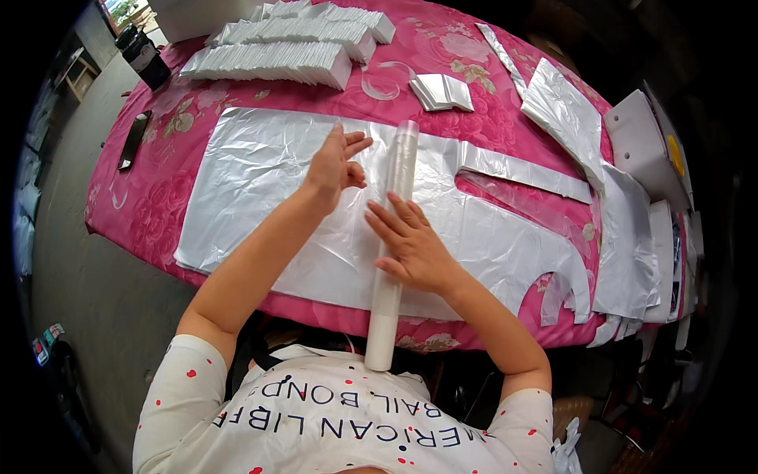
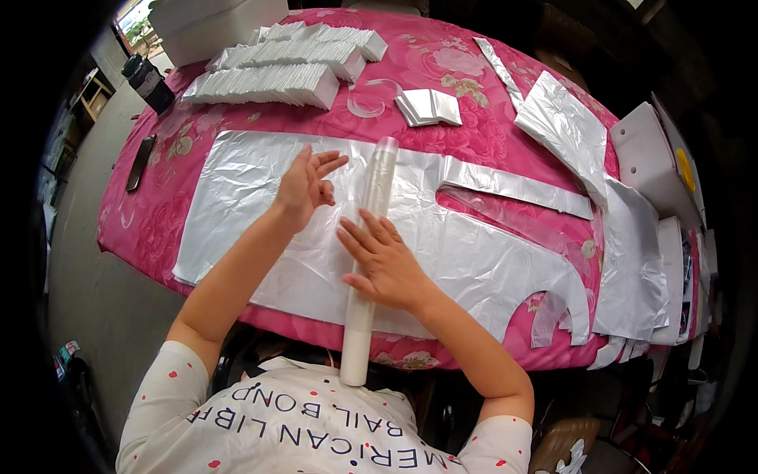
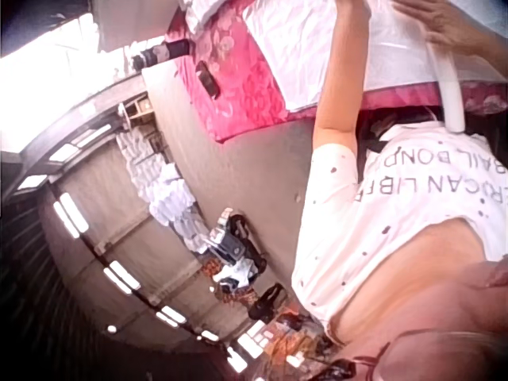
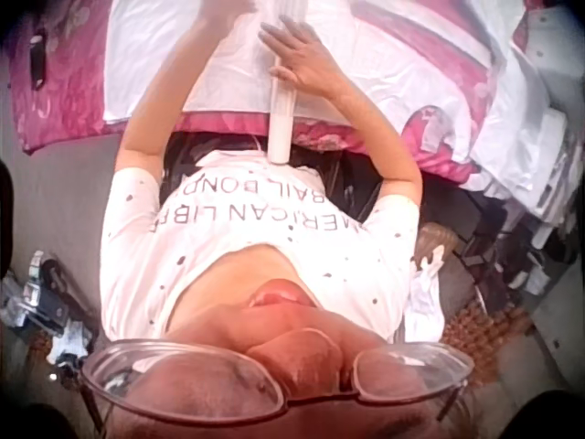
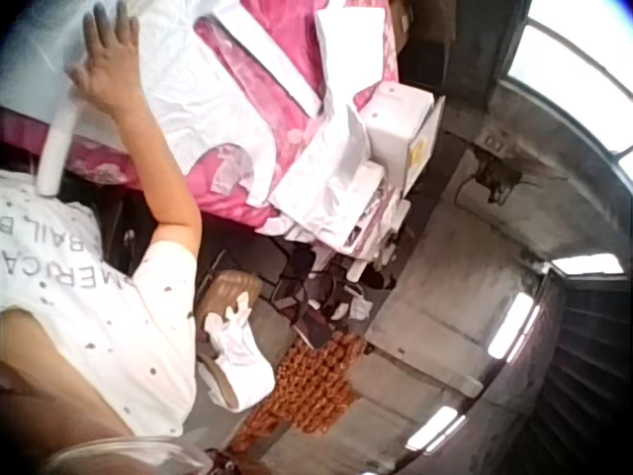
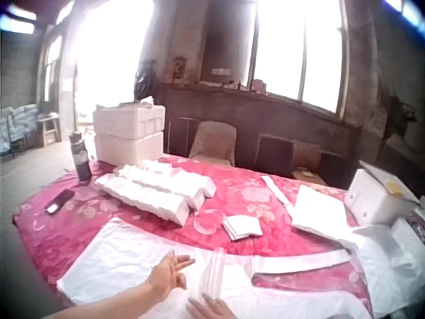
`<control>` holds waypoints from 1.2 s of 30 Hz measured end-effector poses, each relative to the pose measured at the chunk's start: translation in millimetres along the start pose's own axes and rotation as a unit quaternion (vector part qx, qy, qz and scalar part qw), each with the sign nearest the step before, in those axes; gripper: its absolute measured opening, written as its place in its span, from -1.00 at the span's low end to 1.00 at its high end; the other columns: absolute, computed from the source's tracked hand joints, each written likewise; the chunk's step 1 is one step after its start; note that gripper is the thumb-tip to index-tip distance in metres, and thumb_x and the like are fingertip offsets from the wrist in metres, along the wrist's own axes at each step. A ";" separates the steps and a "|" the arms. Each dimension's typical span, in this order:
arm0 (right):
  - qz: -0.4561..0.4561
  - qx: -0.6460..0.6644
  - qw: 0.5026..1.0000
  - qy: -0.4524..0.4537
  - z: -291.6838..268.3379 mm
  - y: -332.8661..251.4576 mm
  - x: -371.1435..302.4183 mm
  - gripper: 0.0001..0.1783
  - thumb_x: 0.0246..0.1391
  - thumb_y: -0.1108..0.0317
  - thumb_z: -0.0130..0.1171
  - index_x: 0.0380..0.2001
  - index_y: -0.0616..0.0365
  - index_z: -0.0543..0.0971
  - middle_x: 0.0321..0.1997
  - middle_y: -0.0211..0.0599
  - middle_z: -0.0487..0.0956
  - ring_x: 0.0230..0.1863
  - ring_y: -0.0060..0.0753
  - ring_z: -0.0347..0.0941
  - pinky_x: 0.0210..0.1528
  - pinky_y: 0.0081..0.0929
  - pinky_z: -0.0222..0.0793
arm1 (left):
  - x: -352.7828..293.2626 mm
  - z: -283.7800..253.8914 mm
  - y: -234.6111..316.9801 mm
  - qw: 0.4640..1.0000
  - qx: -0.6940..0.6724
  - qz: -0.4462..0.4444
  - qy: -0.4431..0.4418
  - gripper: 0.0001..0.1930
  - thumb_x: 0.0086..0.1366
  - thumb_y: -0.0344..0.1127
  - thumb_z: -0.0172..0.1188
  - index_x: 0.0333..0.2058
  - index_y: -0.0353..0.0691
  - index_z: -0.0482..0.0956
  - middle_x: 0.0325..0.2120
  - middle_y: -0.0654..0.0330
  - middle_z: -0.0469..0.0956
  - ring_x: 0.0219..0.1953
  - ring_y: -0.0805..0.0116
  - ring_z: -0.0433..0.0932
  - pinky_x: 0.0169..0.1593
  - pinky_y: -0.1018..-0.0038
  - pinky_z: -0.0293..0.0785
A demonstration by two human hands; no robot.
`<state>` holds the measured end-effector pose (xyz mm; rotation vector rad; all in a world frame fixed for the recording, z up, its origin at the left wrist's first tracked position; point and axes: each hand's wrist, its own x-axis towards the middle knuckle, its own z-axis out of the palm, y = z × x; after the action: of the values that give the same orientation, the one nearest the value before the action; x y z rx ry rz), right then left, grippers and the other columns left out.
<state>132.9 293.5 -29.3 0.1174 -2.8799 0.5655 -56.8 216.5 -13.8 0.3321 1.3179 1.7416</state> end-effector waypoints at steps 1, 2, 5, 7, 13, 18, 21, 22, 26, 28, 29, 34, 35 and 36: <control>-0.042 0.001 0.999 -0.011 10.1 -16.3 23.7 -0.30 0.10 -0.12 -0.15 0.17 0.15 0.26 0.27 -0.26 0.22 0.37 -0.14 -0.12 0.37 -0.16 -0.33 | -8.5 -20.4 7.2 0.999 0.008 0.029 0.011 -0.34 0.34 0.15 -0.43 0.08 -0.38 0.17 0.11 0.04 0.31 -0.67 0.52 0.27 -0.45 0.53 0.35; -0.097 0.038 0.994 -0.022 24.1 -32.2 47.2 -0.30 0.10 -0.14 -0.15 0.11 0.21 0.33 0.20 -0.23 0.32 0.35 -0.13 -0.06 0.36 -0.15 -0.29 | -22.3 -39.5 18.4 0.999 0.016 0.043 0.025 -0.34 0.34 0.15 -0.43 0.08 -0.38 0.17 0.11 0.04 0.30 -0.69 0.55 0.23 -0.47 0.56 0.34; -0.204 0.242 0.945 -0.085 32.3 -86.8 92.8 -0.40 0.13 -0.06 -0.13 0.04 0.21 0.39 0.11 -0.16 0.40 0.26 -0.09 0.12 0.27 -0.16 -0.02 | -69.6 -108.5 38.8 0.988 0.048 0.098 0.113 -0.32 0.34 0.16 -0.44 0.09 -0.39 0.16 0.13 0.01 0.28 -0.74 0.61 0.14 -0.57 0.65 0.29; -0.218 0.278 0.934 -0.059 32.8 -97.9 106.5 -0.48 0.10 0.04 -0.03 0.00 0.20 0.42 0.06 -0.16 0.43 0.20 -0.09 0.20 0.21 -0.19 0.09 | -104.6 -152.9 39.7 0.981 0.049 0.116 0.151 -0.31 0.34 0.19 -0.45 0.09 -0.38 0.18 0.13 0.00 0.27 -0.76 0.63 0.13 -0.60 0.68 0.27; -0.184 0.113 0.976 0.005 57.1 -56.6 139.9 -0.48 0.05 0.07 0.04 0.02 0.16 0.41 0.12 -0.11 0.38 0.25 -0.11 0.13 0.27 -0.13 -0.06 | -214.5 -224.9 9.0 0.946 0.137 0.129 0.265 -0.30 0.35 0.18 -0.46 0.11 -0.39 0.16 0.14 0.01 0.26 -0.75 0.68 0.12 -0.58 0.72 0.26; -0.242 0.049 0.969 -0.027 97.0 -89.8 201.0 -0.43 0.02 0.03 0.04 0.05 0.15 0.39 0.18 -0.13 0.32 0.29 -0.13 0.07 0.32 -0.11 -0.18 | -253.1 -214.3 -18.9 0.913 0.264 0.169 0.261 -0.45 0.33 0.01 -0.22 0.04 -0.39 0.28 -0.03 0.07 0.38 -0.39 0.48 0.43 -0.35 0.62 0.36; -0.182 0.049 0.981 -0.042 121.7 -128.8 245.5 -0.44 0.00 0.12 0.04 0.06 0.18 0.36 0.22 -0.10 0.26 0.30 -0.11 0.04 0.33 -0.10 -0.22 | -256.7 -188.0 -21.4 0.836 0.462 0.110 0.275 -0.44 0.22 -0.06 0.04 0.04 -0.38 0.23 -0.13 0.00 0.37 -0.32 0.24 0.44 -0.25 0.42 0.40; -0.137 0.077 0.988 -0.008 132.9 -141.8 256.1 -0.44 -0.02 0.16 0.04 0.05 0.23 0.36 0.22 -0.05 0.24 0.31 -0.07 0.01 0.33 -0.09 -0.25 | -254.4 -182.8 -21.5 0.797 0.530 0.111 0.269 -0.40 0.17 -0.08 0.12 0.05 -0.37 0.21 -0.15 -0.03 0.36 -0.30 0.14 0.45 -0.21 0.34 0.40; 0.051 0.106 0.976 0.185 158.7 -170.4 271.8 -0.43 -0.05 0.27 -0.01 0.05 0.33 0.33 0.23 0.08 0.17 0.34 0.05 -0.10 0.35 -0.09 -0.31 | -242.3 -176.4 -14.5 0.739 0.590 0.011 0.325 -0.23 -0.05 -0.16 0.35 0.07 -0.35 0.15 -0.09 -0.12 0.37 -0.12 -0.10 0.43 -0.08 0.23 0.38; 0.101 0.171 0.955 0.221 163.6 -170.1 267.5 -0.27 -0.12 0.38 0.02 0.18 0.35 0.11 0.25 0.21 0.09 0.36 0.08 -0.18 0.35 -0.11 -0.36 | -241.8 -177.2 -6.8 0.798 0.513 -0.015 0.315 -0.24 -0.10 -0.28 0.38 0.06 -0.34 0.19 -0.11 -0.13 0.42 -0.07 -0.03 0.44 -0.06 0.30 0.39; 0.123 0.229 0.934 0.246 164.5 -168.2 263.2 -0.22 -0.14 0.42 0.03 0.20 0.35 0.04 0.26 0.23 0.07 0.36 0.08 -0.20 0.35 -0.11 -0.39 | -242.8 -174.6 2.3 0.836 0.458 -0.034 0.301 -0.27 -0.10 -0.31 0.37 0.05 -0.34 0.20 -0.13 -0.11 0.44 -0.08 0.03 0.46 -0.06 0.32 0.39; 0.205 0.721 0.638 0.179 115.9 -158.1 225.3 -0.17 -0.09 0.42 0.14 0.20 0.36 -0.05 0.08 0.04 0.28 0.03 -0.17 0.34 0.10 -0.30 0.25 | -246.4 -166.7 -9.5 0.990 0.052 -0.052 0.118 -0.35 -0.02 -0.31 0.31 0.07 -0.32 0.28 -0.19 0.09 0.50 -0.34 0.46 0.51 -0.23 0.46 0.48; 0.212 0.787 0.567 0.122 97.7 -147.9 217.9 -0.17 -0.06 0.33 0.21 0.17 0.34 -0.03 -0.08 -0.13 0.37 -0.20 -0.39 0.44 -0.15 -0.45 0.42 | -243.3 -162.7 -10.8 0.998 -0.012 -0.046 0.050 -0.34 -0.01 -0.27 0.30 0.08 -0.32 0.27 -0.19 0.08 0.50 -0.35 0.46 0.51 -0.25 0.47 0.49; 0.208 0.828 0.513 0.083 77.7 -141.4 208.4 -0.22 -0.06 0.32 0.22 0.13 0.31 0.02 -0.16 -0.15 0.41 -0.22 -0.44 0.43 -0.17 -0.46 0.42 | -238.4 -159.2 -11.5 0.996 -0.076 -0.042 -0.018 -0.33 -0.01 -0.22 0.29 0.08 -0.33 0.26 -0.19 0.08 0.50 -0.36 0.46 0.52 -0.26 0.48 0.50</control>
<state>-68.2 125.2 -3.3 -0.3442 -1.0346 2.8164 -24.1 -68.5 -17.7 0.2187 1.1492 1.7448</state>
